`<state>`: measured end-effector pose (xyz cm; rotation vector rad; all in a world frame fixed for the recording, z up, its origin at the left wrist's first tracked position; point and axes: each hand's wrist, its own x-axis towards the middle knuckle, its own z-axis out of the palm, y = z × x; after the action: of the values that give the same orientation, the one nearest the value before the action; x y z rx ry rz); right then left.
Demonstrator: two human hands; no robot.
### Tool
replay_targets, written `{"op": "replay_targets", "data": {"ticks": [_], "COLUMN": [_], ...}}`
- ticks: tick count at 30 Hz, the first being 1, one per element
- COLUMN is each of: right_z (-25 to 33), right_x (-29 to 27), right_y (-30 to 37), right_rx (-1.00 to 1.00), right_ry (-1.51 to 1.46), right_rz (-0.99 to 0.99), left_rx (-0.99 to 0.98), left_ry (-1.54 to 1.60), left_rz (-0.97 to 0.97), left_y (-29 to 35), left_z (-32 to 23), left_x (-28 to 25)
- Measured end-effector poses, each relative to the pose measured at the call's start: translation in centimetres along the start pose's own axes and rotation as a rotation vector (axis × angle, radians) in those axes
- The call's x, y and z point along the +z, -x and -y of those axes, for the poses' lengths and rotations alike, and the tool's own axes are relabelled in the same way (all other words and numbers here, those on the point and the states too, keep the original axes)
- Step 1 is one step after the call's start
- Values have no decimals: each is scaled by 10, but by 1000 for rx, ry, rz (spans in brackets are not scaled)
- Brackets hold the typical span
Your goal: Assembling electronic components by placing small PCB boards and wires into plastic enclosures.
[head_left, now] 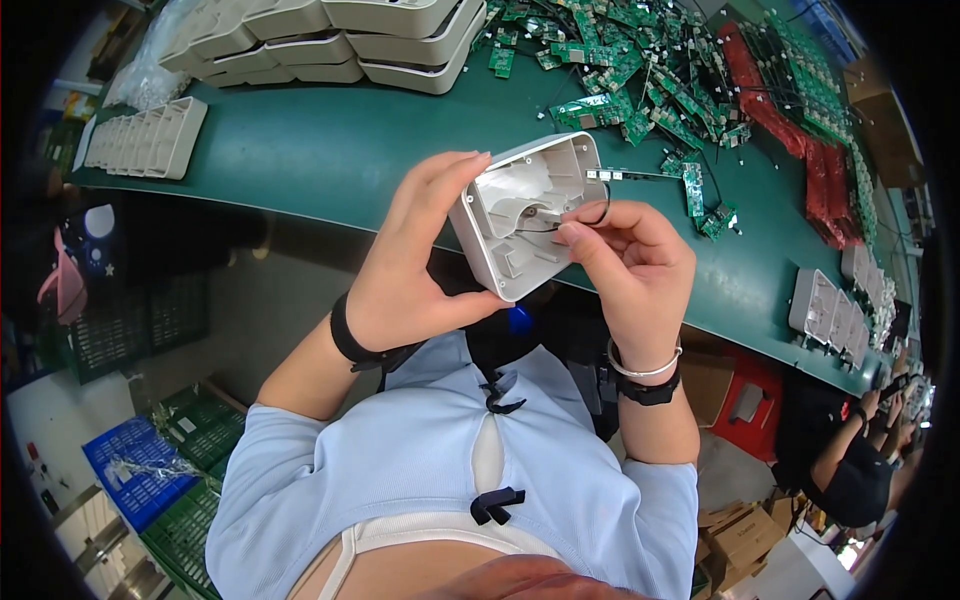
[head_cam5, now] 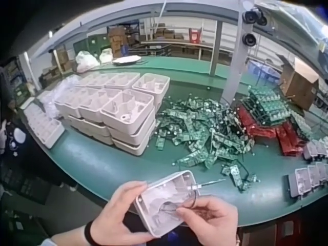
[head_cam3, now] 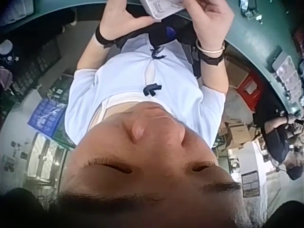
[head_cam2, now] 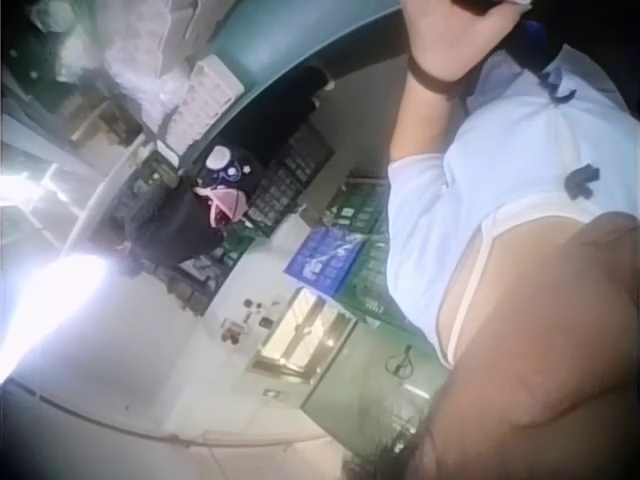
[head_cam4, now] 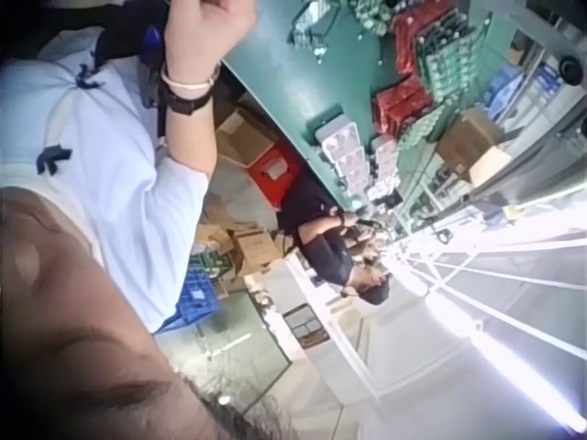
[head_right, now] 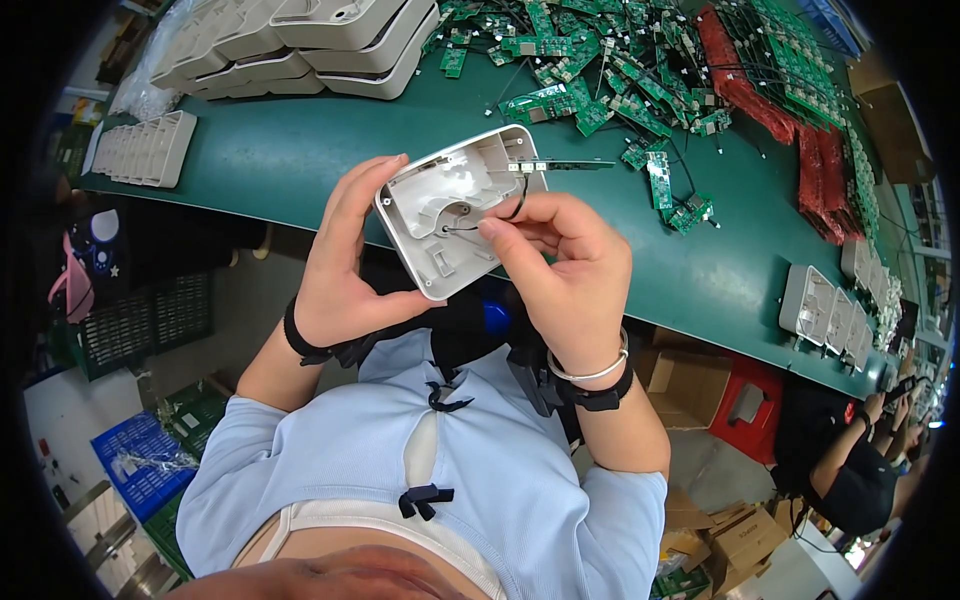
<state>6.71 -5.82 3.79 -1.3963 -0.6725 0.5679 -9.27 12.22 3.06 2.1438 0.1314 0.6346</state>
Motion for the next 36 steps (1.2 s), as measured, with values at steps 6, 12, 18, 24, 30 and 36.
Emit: {"op": "replay_targets", "data": {"ticks": [6,12,18,24,30,36], "right_z": [-2,-5,-15,-18,-7,-10], "right_x": [12,22,33,22,21,24], "right_y": [-1,0,3,4,9,7], "right_rx": [-56,-414,-327,-103,-172,-345], "right_ry": [39,381,174,-138,231,510], "right_rz": [-16,-1,-137,-67,9,17], "left_rx": [17,-50,-95,-115,-137,-186], "left_ry": [-12,79,124,162,151,323], "left_rz": [6,40,58,89,103,-24], "left_y": [1,8,12,15,16,19], "left_z": [-3,-2,-5,-4,-4,-3], "left_x": [2,8,11,10,8,17]}}
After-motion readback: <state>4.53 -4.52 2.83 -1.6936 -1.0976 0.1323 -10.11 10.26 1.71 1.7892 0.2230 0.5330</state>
